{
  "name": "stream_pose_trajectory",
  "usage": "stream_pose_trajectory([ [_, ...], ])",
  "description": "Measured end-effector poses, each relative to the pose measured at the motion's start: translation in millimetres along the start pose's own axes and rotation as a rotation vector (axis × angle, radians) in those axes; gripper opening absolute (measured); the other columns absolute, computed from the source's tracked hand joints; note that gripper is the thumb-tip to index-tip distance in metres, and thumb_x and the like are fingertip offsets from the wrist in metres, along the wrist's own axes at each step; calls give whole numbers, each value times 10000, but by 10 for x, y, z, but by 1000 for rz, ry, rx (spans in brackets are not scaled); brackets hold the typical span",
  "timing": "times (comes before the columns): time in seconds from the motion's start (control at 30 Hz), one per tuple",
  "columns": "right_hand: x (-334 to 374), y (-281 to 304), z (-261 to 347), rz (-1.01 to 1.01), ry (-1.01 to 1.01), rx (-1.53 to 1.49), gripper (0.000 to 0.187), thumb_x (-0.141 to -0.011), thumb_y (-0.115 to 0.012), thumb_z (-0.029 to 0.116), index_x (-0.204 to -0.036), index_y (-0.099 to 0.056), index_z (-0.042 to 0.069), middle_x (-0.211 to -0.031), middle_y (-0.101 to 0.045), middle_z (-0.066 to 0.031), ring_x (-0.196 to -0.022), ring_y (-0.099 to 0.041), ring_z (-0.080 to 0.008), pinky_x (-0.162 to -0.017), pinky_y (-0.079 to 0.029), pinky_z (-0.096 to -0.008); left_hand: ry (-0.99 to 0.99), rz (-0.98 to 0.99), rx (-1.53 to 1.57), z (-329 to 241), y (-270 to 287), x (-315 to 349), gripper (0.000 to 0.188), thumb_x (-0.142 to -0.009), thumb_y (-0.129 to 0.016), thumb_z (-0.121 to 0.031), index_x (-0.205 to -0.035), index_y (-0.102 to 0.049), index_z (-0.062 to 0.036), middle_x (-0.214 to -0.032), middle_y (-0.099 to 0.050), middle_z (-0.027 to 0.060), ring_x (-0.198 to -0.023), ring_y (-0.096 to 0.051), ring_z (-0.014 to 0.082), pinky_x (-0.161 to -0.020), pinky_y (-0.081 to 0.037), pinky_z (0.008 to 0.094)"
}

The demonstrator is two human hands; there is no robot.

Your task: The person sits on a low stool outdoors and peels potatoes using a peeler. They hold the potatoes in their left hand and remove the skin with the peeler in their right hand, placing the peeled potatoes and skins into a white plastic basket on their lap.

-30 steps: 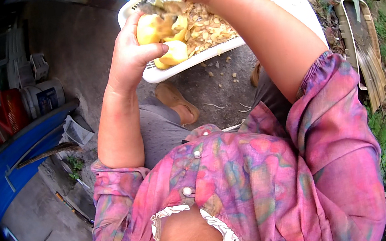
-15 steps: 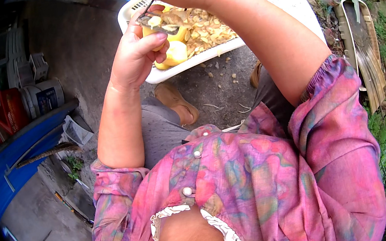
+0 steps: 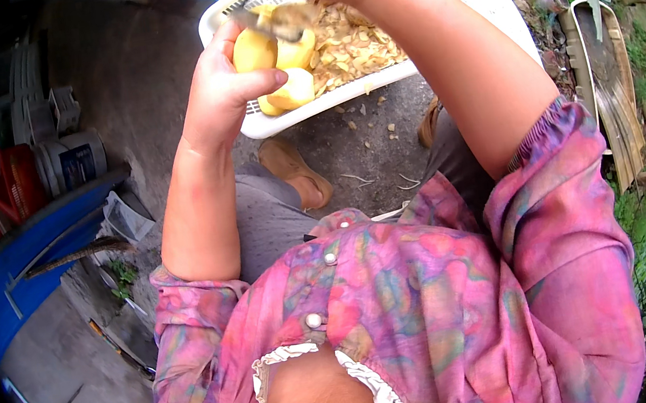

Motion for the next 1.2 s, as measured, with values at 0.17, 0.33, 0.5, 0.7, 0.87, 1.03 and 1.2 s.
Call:
stream_pose_trajectory([
  [0.17,5,2,78,80,-11,45,348,-904,-491,405,-793,-631,107,-744,-658,-154,-705,-648,-351,-647,-513,-474,-71,-46,-151,-23,-39,32,596,-589,-739,-7,-1141,-515,8,-1004,-612,66,-947,-578,153,-855,-471,287],
  [0.33,-88,-185,-280,-17,-97,0,320,-911,-487,367,-852,-638,91,-801,-653,-183,-778,-639,-371,-705,-508,-477,-115,-83,-293,-53,-10,47,608,-572,-739,-35,-1137,-519,5,-1017,-617,104,-956,-586,183,-864,-469,306],
  [0.5,10,197,322,279,36,89,328,-905,-499,391,-829,-636,103,-804,-661,-169,-773,-646,-362,-697,-514,-470,-143,-150,-460,-25,20,20,609,-563,-735,-79,-1125,-523,16,-1024,-622,158,-968,-605,254,-862,-474,344],
  [0.7,-124,-226,-359,22,-156,65,341,-897,-500,355,-836,-660,61,-801,-656,-183,-773,-637,-372,-703,-503,-480,-257,-139,-487,-26,-53,45,627,-555,-732,-95,-1129,-505,16,-1010,-611,146,-968,-597,284,-867,-475,353],
  [0.87,-1,57,142,72,32,-17,306,-895,-518,336,-819,-635,64,-729,-645,-173,-708,-641,-369,-663,-515,-479,-33,-72,100,25,13,13,571,-618,-689,63,-1149,-486,5,-1032,-607,86,-931,-601,155,-851,-486,291],
  [1.03,13,-123,62,-130,116,15,268,-887,-545,325,-752,-607,102,-630,-616,-144,-592,-626,-334,-560,-508,-448,-25,37,227,-6,1,27,635,-621,-688,91,-1212,-471,13,-1098,-590,84,-995,-597,177,-881,-483,295],
  [1.2,-85,-176,-217,-206,-43,-62,291,-895,-531,323,-769,-629,79,-700,-633,-162,-669,-634,-349,-614,-508,-459,-29,26,222,-52,4,67,638,-605,-728,69,-1187,-474,22,-1068,-597,92,-970,-599,169,-857,-490,288],
])
Point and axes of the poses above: each hand's wrist, its own x-axis away from the middle knuckle, its own y-axis out of the back of the hand, z = x × y, the point moved 1 cm from there along -x, towards the middle knuckle
